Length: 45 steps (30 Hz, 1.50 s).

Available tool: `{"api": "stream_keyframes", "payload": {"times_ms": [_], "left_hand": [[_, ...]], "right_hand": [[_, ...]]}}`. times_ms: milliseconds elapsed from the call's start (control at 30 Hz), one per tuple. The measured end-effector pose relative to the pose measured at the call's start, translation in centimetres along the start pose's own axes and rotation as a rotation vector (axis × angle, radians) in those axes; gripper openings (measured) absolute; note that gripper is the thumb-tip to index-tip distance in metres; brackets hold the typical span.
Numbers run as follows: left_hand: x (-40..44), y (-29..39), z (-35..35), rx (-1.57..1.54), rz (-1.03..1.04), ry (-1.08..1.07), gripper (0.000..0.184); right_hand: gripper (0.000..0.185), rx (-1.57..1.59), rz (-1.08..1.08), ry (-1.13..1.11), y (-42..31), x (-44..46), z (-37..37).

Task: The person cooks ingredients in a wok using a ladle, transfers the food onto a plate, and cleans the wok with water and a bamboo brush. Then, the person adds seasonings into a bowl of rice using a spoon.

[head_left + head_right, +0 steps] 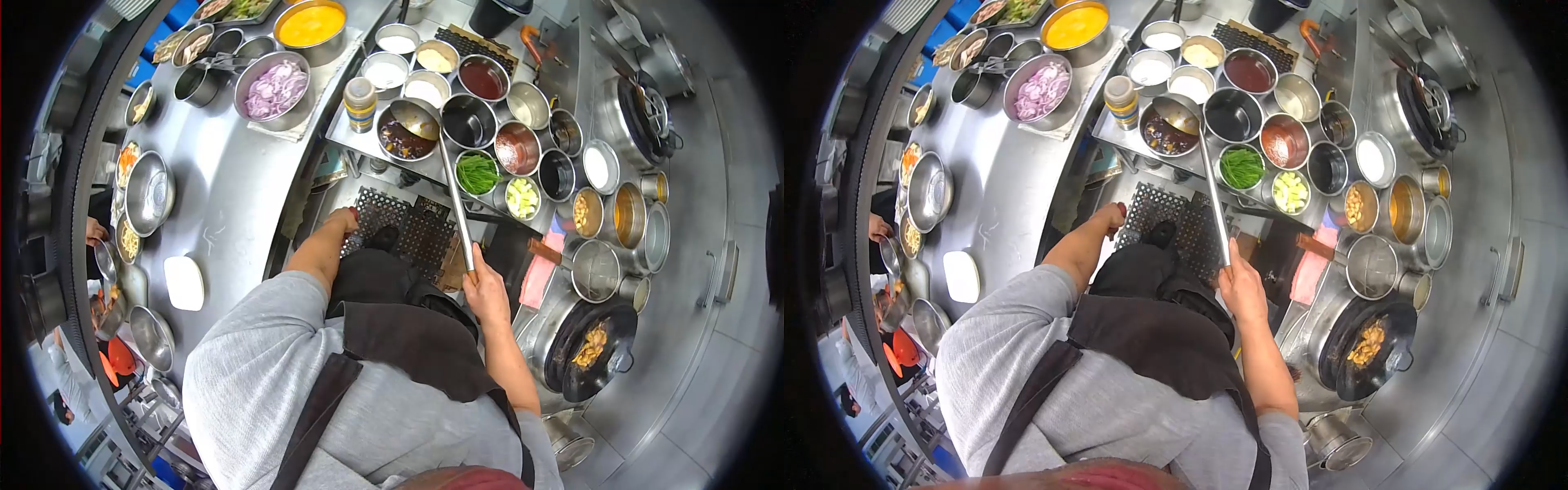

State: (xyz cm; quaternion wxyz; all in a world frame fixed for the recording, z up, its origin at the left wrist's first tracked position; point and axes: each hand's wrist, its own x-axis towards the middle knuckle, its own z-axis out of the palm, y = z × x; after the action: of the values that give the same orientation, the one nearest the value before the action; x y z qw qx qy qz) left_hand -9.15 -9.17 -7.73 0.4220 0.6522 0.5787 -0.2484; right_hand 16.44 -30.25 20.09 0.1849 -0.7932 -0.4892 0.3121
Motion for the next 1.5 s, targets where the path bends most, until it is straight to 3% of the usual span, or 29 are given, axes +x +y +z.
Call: {"api": "stream_keyframes", "payload": {"times_ms": [100, 233, 300, 367, 400, 467, 500, 600, 833, 1067, 1133, 1233, 1300, 1433, 1500], "left_hand": [[-0.3, -2.2, 0.2, -0.072, -0.127, -0.071, 0.027], [3.1, -5.3, 3.8, -0.007, -0.046, -0.056, 0.029], [3.4, -4.9, 3.8, -0.021, -0.047, -0.084, 0.032], [0.8, -2.4, 1.3, -0.154, -0.131, -0.228, 0.041], [1.3, -2.1, 1.6, -0.155, -0.133, -0.231, 0.041], [2.2, -1.4, 1.8, -0.027, 0.008, -0.092, 0.048], [2.7, -1.0, 1.5, -0.095, -0.028, -0.198, 0.051], [3.3, 0.1, 0.8, -0.002, 0.084, -0.182, 0.052], [3.6, -0.4, 1.2, -0.045, 0.043, -0.110, 0.047], [3.3, -2.5, 1.8, -0.021, -0.065, -0.141, 0.040], [3.2, -2.4, 1.6, -0.011, -0.060, -0.146, 0.043], [1.8, -1.5, 0.5, -0.077, -0.100, -0.302, 0.045], [0.4, -0.5, 0.4, -0.073, -0.049, -0.050, 0.026], [1.7, -0.4, 1.1, -0.037, -0.005, -0.117, 0.024], [3.7, -1.3, 2.5, 0.082, 0.145, -0.103, 0.055]], "right_hand": [[0.063, -0.065, 0.043, -0.105, -0.3, 1.1, 0.9], [0.063, -0.112, -0.090, -0.048, 0.0, 1.3, 0.8], [0.064, 0.186, 0.293, -0.248, -1.6, 1.6, -0.8], [0.064, 0.355, 0.313, -0.228, -1.6, 1.4, -0.9], [0.064, 0.527, 0.331, -0.207, -1.6, 1.1, -0.8], [0.062, 0.569, 0.360, -0.197, -1.6, 0.7, -0.7], [0.062, 0.615, 0.378, -0.193, -1.9, 0.5, -0.6], [0.063, 0.747, 0.406, -0.193, -1.7, 0.3, -0.3], [0.064, 0.936, 0.404, -0.212, -1.6, -0.5, -0.4], [0.064, 0.747, 0.360, -0.128, -3.0, -1.5, -1.5], [0.064, 0.350, 0.327, -0.206, -3.1, -1.1, -2.2], [0.064, 0.163, 0.160, -0.176, -1.8, -0.5, -2.1], [0.063, 0.113, 0.154, -0.191, -1.5, 0.0, -2.6], [0.063, 0.172, 0.259, -0.277, -3.3, 1.7, -3.8], [0.065, 0.325, 0.347, -0.325, -3.4, 2.1, -3.9]]}}
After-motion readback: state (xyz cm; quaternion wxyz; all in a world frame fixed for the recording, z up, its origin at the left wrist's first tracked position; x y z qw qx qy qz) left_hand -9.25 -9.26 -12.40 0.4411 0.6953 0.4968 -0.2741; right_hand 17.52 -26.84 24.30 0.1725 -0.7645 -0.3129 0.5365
